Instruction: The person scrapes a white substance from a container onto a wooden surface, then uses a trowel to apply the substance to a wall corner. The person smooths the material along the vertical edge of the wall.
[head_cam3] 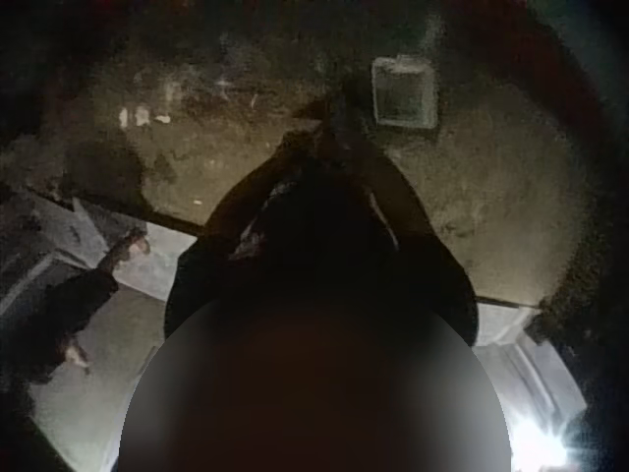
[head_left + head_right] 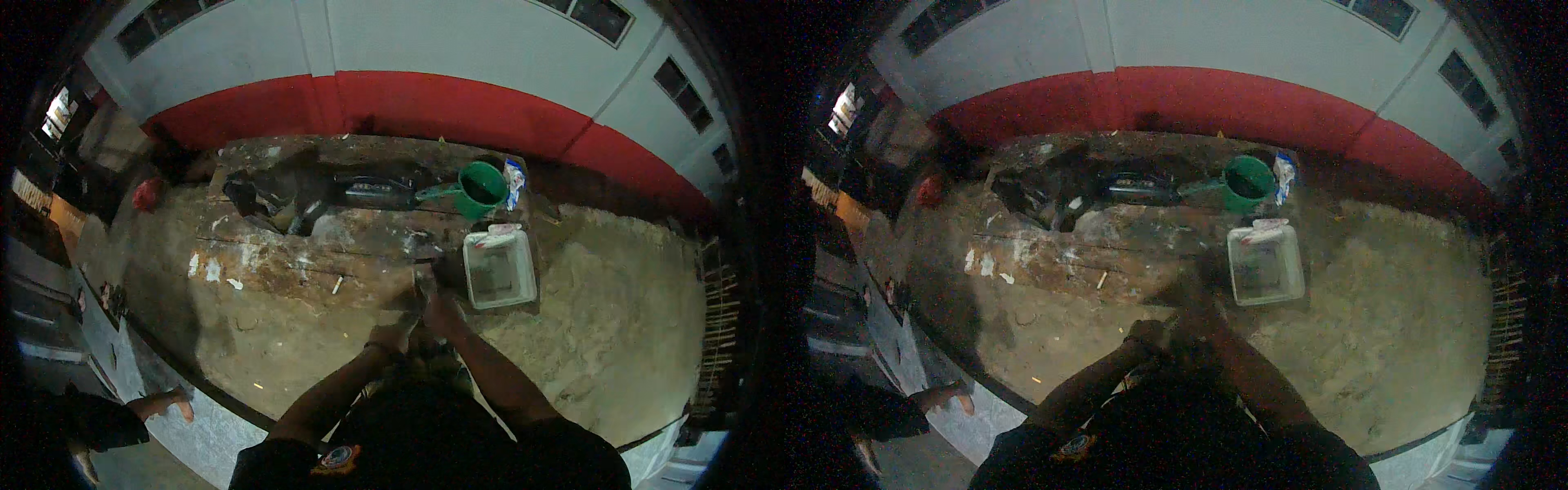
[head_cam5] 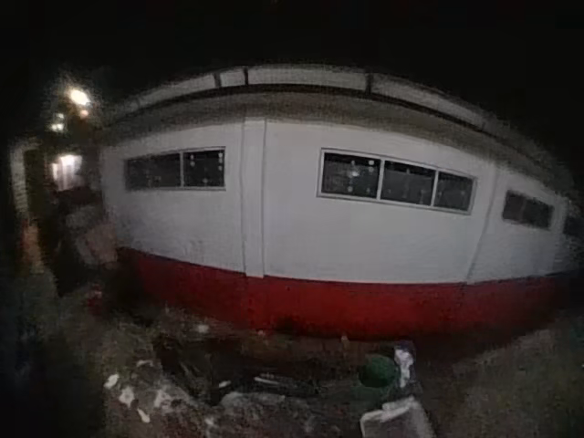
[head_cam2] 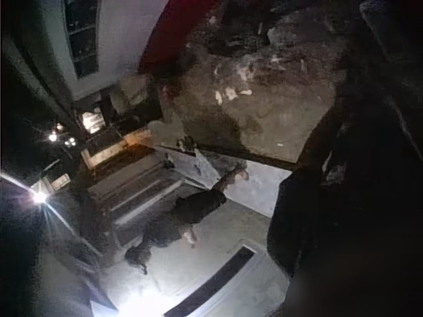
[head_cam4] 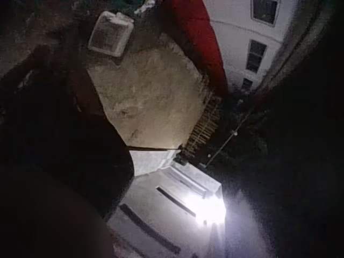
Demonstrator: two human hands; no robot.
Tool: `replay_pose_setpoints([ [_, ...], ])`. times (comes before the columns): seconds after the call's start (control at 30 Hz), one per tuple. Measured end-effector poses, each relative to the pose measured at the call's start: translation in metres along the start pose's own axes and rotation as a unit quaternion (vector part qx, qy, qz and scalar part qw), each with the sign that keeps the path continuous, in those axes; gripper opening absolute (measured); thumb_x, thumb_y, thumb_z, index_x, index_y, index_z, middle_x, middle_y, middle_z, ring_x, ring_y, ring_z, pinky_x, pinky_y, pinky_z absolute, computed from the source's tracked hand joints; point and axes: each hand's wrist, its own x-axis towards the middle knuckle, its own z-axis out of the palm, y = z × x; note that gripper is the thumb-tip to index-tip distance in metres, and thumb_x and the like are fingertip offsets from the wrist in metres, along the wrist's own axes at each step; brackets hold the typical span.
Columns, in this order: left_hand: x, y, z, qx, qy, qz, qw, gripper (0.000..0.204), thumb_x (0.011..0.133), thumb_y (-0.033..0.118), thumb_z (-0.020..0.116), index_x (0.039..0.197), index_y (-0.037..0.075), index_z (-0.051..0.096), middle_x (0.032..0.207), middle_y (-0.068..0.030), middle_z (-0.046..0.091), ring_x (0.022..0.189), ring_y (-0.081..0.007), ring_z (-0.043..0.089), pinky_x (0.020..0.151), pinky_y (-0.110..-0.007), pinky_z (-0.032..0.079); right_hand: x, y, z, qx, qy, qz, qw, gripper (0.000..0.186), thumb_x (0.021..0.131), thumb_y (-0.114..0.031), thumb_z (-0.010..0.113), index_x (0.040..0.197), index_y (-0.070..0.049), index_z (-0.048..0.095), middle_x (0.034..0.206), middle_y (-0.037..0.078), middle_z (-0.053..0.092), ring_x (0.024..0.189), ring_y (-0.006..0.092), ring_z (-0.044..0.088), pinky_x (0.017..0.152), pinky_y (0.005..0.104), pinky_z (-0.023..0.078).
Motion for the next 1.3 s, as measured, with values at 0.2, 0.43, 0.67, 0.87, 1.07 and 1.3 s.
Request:
replay_pose_setpoints([
  [0.2, 0.005, -0.006, 0.012, 0.040, 0.022, 0.025, 0.999, 0.045, 0.080, 0.047, 0.070, 0.104, 0.009, 0.073, 0.100, -0.0175, 0.074, 0.092, -0.0366, 0.072, 0.079, -0.049, 0.056, -0.003, 0.009, 0.014, -0.049, 0.164, -0.086, 0.982, 0.050, 0.090, -0.014, 0.059, 0.136, 0.005, 0.053, 0.118, 0.033, 0.062, 0.116, 0.0482, 0.060, 0.098, 0.0572, 0.049],
  [0.43, 0.027, -0.028, 0.048, 0.076, 0.041, 0.003, 0.996, 0.046, 0.082, 0.049, 0.069, 0.102, 0.007, 0.073, 0.101, -0.0159, 0.074, 0.093, -0.0360, 0.072, 0.078, -0.048, 0.056, 0.004, -0.012, -0.023, -0.113, -0.203, 0.065, 0.970, 0.053, 0.086, -0.016, 0.064, 0.135, 0.002, 0.054, 0.122, 0.031, 0.062, 0.114, 0.0451, 0.062, 0.095, 0.0506, 0.052],
  [0.67, 0.011, -0.012, 0.024, 0.052, 0.014, 0.015, 0.998, 0.038, 0.084, 0.039, 0.069, 0.105, 0.007, 0.072, 0.100, -0.0171, 0.073, 0.093, -0.0349, 0.072, 0.076, -0.049, 0.057, 0.001, -0.004, -0.023, -0.019, -0.084, 0.013, 0.996, 0.046, 0.088, -0.020, 0.064, 0.129, 0.000, 0.058, 0.112, 0.027, 0.065, 0.102, 0.0429, 0.066, 0.087, 0.0480, 0.055],
  [0.87, 0.013, -0.004, 0.018, 0.085, 0.020, -0.008, 0.996, 0.038, 0.081, 0.042, 0.072, 0.098, 0.008, 0.073, 0.097, -0.0159, 0.073, 0.092, -0.0343, 0.072, 0.074, -0.049, 0.057, 0.000, 0.012, -0.004, 0.037, 0.039, -0.014, 0.998, 0.043, 0.090, -0.023, 0.063, 0.126, 0.000, 0.059, 0.108, 0.026, 0.067, 0.099, 0.0435, 0.067, 0.084, 0.0492, 0.055],
  [1.07, 0.019, -0.014, 0.029, 0.024, 0.002, -0.013, 1.000, 0.049, 0.082, 0.043, 0.072, 0.119, 0.012, 0.067, 0.101, -0.0146, 0.073, 0.093, -0.0359, 0.071, 0.081, -0.051, 0.056, 0.010, 0.018, -0.005, -0.041, -0.079, 0.046, 0.995, 0.040, 0.092, -0.027, 0.062, 0.122, 0.000, 0.061, 0.104, 0.025, 0.068, 0.095, 0.0440, 0.069, 0.081, 0.0503, 0.056],
  [1.3, 0.022, -0.012, 0.026, 0.058, -0.002, -0.032, 0.998, 0.046, 0.077, 0.036, 0.075, 0.113, 0.007, 0.069, 0.106, -0.0129, 0.073, 0.099, -0.0327, 0.072, 0.084, -0.049, 0.056, -0.004, 0.030, 0.028, 0.093, 0.132, -0.050, 0.986, 0.054, 0.089, -0.033, 0.068, 0.131, 0.000, 0.058, 0.113, 0.030, 0.068, 0.098, 0.0461, 0.068, 0.084, 0.0566, 0.054],
])
